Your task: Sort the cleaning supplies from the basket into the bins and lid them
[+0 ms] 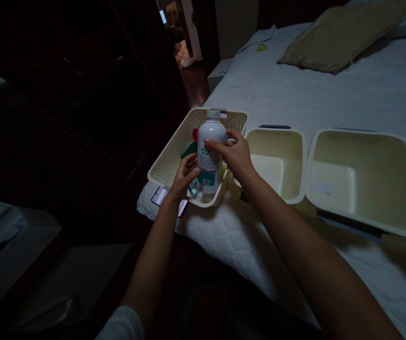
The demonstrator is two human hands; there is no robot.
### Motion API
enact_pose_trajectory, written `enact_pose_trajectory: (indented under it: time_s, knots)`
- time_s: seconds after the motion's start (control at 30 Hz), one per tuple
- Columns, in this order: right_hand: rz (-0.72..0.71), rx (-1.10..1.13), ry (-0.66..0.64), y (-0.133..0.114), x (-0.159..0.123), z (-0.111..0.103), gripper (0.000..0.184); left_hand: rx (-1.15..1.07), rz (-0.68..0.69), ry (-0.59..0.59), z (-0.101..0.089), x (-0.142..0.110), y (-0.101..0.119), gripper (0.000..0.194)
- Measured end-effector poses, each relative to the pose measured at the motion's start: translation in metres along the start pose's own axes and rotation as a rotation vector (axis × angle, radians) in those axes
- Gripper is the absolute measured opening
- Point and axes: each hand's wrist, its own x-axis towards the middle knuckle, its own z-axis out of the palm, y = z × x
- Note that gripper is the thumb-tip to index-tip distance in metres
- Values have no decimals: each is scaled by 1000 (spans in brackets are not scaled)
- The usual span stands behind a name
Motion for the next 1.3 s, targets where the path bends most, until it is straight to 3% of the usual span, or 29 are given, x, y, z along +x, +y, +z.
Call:
enact_pose_trajectory:
  time_s: [0.27, 0.6, 0.93, 1.3]
  knots:
    - [38, 15, 137, 2, 8, -4, 61, 307, -12, -36, 9, -4, 3, 80]
    - [4, -17, 97, 5, 0, 3, 67, 487, 30, -28, 8, -5, -3, 73]
    - [-159, -184, 18, 6, -4, 3, 68, 355, 2, 1, 6, -9, 0, 68]
    - [13, -100, -84, -5, 1, -2, 61, -29, -90, -7, -1, -6, 6, 60]
